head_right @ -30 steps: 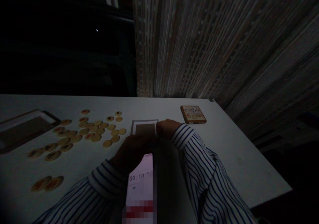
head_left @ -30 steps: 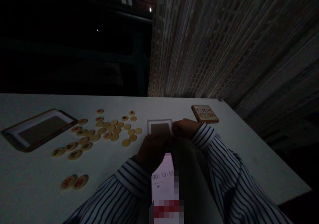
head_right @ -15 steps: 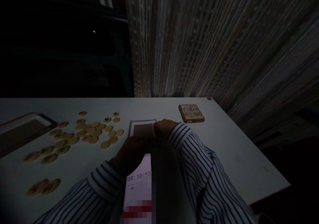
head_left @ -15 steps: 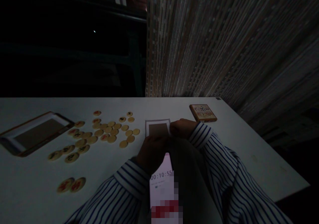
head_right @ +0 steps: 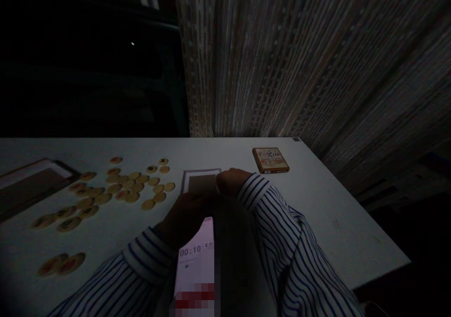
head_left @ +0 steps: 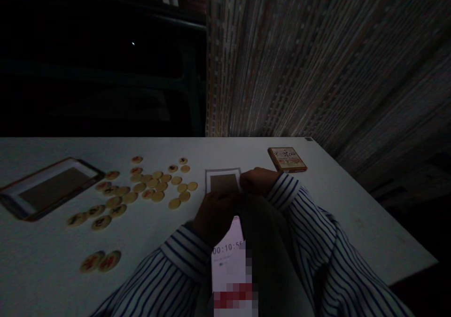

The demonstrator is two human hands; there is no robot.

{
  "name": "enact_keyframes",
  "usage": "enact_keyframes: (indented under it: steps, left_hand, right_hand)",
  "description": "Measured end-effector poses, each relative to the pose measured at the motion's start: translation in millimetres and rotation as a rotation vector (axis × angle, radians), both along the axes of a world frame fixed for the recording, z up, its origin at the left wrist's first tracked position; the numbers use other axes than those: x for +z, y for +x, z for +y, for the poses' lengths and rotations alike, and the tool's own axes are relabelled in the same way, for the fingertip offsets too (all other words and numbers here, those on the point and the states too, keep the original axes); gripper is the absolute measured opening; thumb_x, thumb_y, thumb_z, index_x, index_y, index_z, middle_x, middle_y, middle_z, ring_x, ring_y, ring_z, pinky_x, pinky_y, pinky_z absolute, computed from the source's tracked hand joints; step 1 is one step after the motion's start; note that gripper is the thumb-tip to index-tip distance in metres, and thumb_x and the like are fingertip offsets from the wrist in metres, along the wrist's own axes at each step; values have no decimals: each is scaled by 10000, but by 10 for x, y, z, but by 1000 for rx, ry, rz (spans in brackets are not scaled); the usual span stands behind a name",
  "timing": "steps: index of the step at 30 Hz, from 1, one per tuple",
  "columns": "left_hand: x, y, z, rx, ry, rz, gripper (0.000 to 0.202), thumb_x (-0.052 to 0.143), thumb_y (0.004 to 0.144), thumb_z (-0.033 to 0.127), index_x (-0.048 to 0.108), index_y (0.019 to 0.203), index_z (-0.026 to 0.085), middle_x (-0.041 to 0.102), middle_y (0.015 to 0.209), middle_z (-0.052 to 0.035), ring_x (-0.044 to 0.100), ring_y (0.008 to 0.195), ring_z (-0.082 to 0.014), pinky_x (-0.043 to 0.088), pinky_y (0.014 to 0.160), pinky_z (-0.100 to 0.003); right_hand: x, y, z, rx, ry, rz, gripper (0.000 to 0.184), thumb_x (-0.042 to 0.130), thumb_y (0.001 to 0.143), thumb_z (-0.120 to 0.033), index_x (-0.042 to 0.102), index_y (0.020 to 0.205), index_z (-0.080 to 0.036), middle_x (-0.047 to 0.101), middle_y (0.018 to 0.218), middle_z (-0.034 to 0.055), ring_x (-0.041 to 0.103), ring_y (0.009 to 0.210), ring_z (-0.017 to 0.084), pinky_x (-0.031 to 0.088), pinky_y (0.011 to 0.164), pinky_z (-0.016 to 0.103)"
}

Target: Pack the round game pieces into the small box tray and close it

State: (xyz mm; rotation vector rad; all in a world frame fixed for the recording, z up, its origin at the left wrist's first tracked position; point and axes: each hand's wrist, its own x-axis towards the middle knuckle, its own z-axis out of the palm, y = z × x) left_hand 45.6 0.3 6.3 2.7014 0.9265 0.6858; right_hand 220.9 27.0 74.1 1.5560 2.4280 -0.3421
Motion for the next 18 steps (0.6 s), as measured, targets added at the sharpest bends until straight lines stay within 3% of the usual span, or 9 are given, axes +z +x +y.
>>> enact_keyframes:
  steps: [18]
  left_hand:
    - [19, 2, 9, -33, -54, -116, 234, 416, 822, 209, 604, 959, 183, 648, 837, -71, 602, 752, -159, 487, 676, -308]
  right_hand:
    - [22, -8, -31, -11, 41, 17, 223, 429, 775, -244, 612, 885, -177, 659, 846, 65, 598, 743, 158, 355, 582, 212]
